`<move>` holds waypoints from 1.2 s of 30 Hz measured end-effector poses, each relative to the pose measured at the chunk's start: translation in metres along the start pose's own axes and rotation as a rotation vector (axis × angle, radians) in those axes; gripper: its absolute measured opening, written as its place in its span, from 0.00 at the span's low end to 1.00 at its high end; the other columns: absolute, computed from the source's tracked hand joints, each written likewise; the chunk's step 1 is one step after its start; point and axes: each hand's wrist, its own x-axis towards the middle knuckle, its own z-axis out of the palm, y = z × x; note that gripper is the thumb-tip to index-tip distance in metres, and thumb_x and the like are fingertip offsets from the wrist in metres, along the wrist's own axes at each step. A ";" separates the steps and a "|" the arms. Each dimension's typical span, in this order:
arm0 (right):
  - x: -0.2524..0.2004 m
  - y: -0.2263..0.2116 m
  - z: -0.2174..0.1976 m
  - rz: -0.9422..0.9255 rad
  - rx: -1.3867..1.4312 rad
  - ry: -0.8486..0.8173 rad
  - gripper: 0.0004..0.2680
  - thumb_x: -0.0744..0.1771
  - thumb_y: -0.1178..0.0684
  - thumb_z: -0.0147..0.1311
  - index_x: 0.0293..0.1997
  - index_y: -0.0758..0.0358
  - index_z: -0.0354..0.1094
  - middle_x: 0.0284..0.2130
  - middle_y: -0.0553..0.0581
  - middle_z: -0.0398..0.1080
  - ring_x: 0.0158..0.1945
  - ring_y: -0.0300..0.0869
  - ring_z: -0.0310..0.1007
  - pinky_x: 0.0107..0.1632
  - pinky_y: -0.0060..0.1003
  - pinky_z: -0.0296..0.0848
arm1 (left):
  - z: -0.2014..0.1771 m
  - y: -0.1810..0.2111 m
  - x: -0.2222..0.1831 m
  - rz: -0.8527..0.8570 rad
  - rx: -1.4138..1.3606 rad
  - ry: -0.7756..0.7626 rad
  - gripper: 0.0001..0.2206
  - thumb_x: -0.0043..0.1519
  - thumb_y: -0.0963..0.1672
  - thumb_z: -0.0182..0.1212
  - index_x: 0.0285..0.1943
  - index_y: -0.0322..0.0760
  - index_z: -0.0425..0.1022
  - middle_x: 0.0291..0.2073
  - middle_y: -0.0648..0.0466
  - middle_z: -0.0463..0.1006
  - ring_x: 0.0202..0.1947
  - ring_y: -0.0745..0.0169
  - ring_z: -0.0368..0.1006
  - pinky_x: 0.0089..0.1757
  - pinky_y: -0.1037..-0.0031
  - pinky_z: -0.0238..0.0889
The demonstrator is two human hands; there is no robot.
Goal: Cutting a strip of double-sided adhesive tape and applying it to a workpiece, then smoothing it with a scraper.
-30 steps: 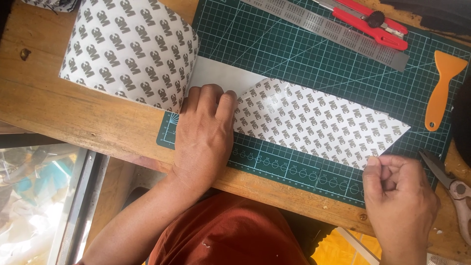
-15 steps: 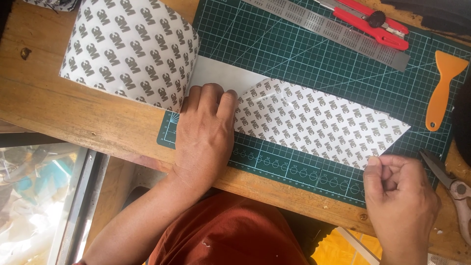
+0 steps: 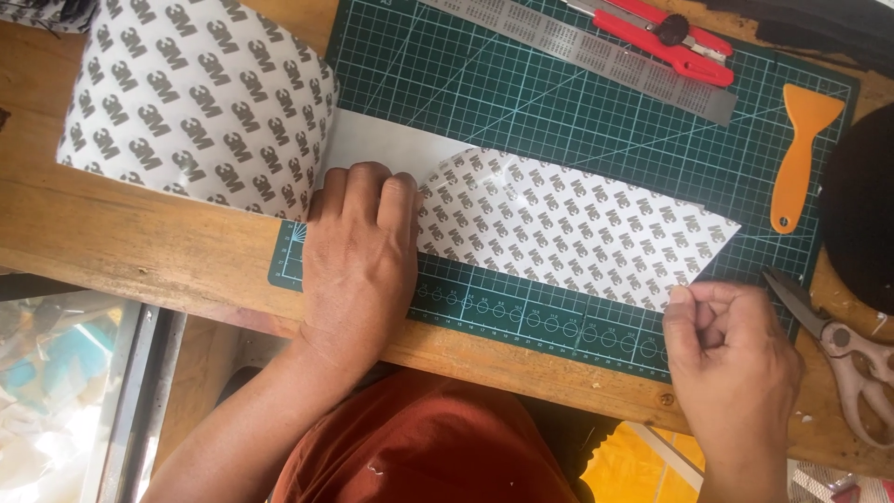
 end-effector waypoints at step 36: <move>0.015 -0.024 -0.017 -0.011 -0.202 -0.162 0.23 0.72 0.41 0.36 0.78 0.57 0.56 0.57 0.70 0.70 0.41 0.57 0.78 0.44 0.62 0.78 | -0.001 0.001 0.001 -0.002 0.036 -0.003 0.04 0.72 0.40 0.58 0.45 0.36 0.67 0.38 0.48 0.69 0.36 0.49 0.64 0.37 0.62 0.62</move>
